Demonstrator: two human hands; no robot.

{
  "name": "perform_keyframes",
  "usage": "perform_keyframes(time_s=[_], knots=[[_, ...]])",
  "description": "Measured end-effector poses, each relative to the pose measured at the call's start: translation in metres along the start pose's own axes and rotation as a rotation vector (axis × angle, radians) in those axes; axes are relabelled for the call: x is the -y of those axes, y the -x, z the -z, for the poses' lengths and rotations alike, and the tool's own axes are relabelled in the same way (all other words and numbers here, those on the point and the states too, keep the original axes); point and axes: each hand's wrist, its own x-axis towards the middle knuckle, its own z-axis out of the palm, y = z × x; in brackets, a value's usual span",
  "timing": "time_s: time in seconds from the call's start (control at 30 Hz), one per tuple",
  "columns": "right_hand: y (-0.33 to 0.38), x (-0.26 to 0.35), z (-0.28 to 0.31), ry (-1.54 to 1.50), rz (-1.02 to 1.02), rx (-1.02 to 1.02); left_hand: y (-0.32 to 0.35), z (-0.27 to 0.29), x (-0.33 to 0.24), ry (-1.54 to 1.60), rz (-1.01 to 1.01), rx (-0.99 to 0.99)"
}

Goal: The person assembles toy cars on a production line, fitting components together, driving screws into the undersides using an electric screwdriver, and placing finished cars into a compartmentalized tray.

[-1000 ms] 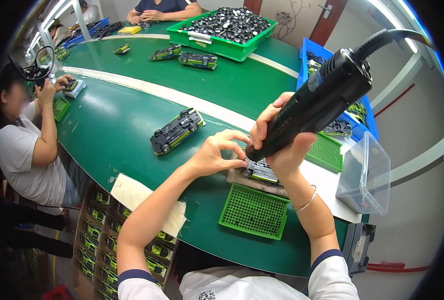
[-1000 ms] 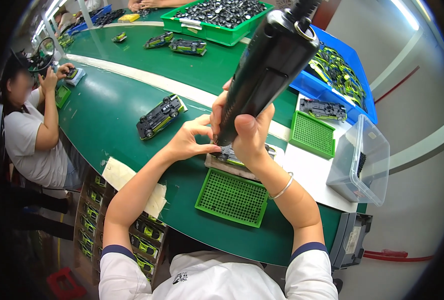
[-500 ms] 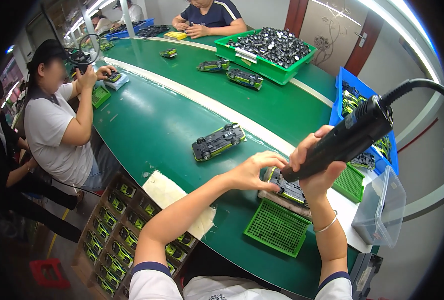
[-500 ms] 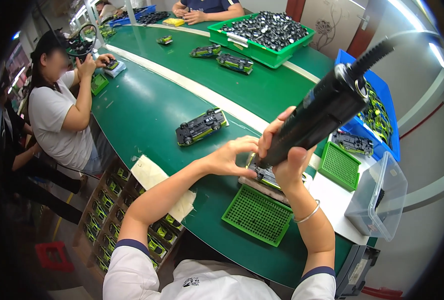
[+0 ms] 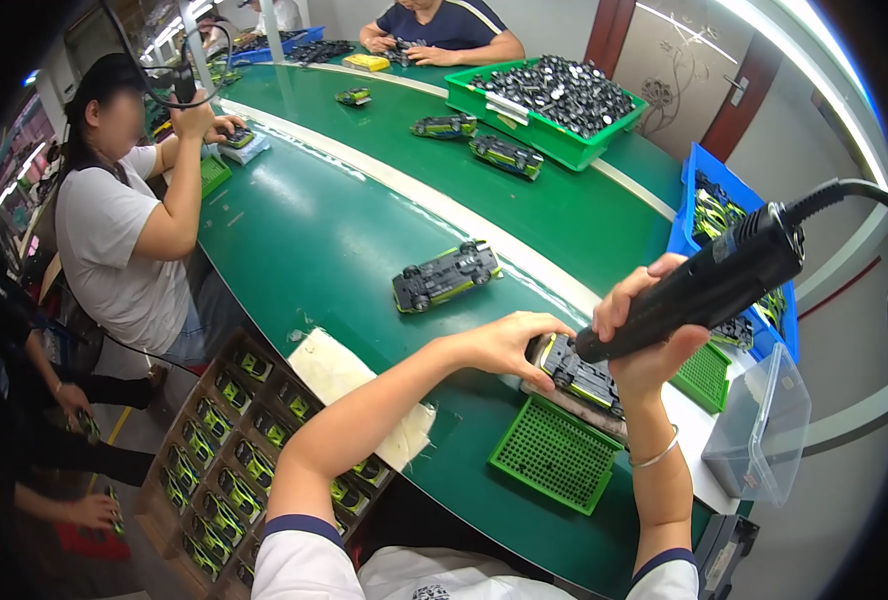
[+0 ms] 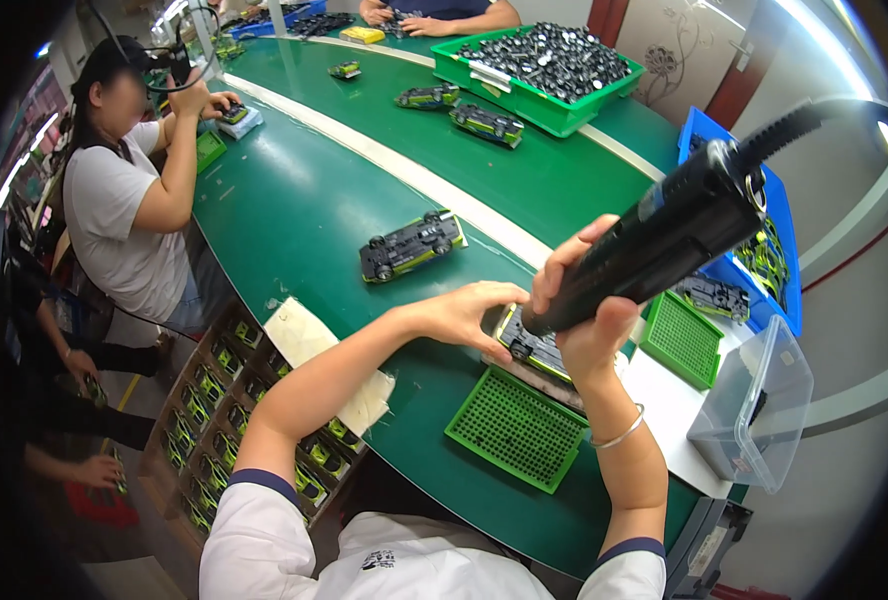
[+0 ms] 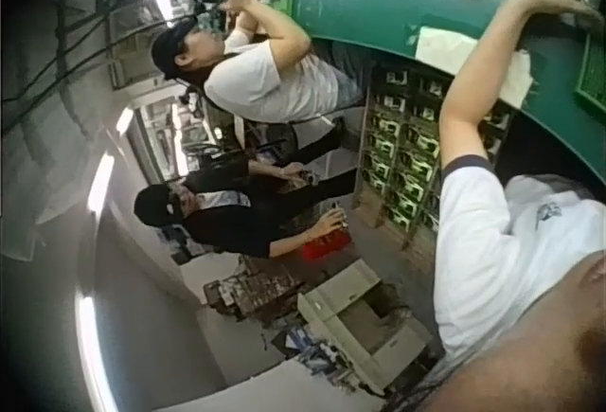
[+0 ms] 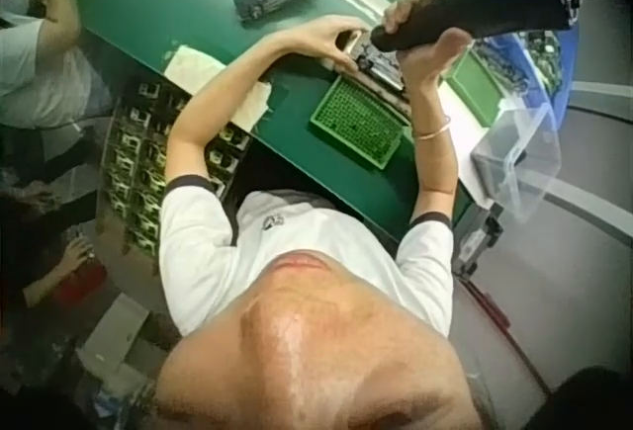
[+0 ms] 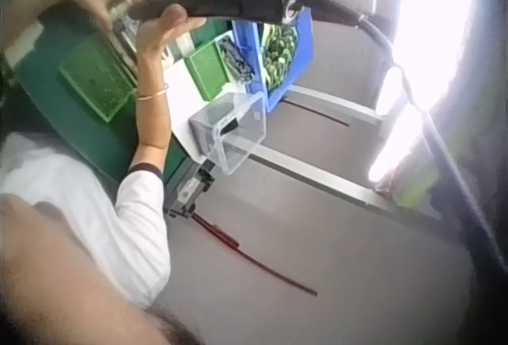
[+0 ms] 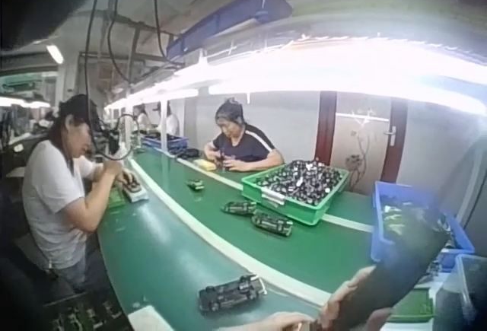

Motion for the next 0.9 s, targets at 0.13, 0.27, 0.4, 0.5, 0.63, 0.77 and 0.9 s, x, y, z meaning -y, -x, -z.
perform_keyframes(time_s=[0.13,0.27,0.4,0.5,0.63,0.77,0.9], knots=[[-0.006,-0.002,0.001,-0.006,0.016,0.012,-0.005,0.004,0.005,0.058,-0.013,-0.031],[-0.009,-0.006,0.0,0.053,-0.005,0.05,-0.002,0.004,0.013,0.019,-0.008,-0.041],[-0.006,-0.008,0.001,0.067,-0.012,0.049,-0.003,0.004,0.004,0.001,0.086,-0.018],[-0.004,-0.011,0.001,0.095,-0.01,0.067,0.0,0.004,0.0,-0.009,0.125,-0.003],[-0.004,-0.014,-0.001,0.126,-0.015,0.065,-0.001,0.003,-0.001,-0.03,0.119,-0.016],[-0.004,-0.022,-0.006,0.158,-0.015,0.012,0.0,0.005,-0.008,0.018,0.104,0.0],[-0.009,-0.026,-0.006,0.157,-0.018,0.047,0.0,0.007,-0.009,0.052,0.107,-0.01]])
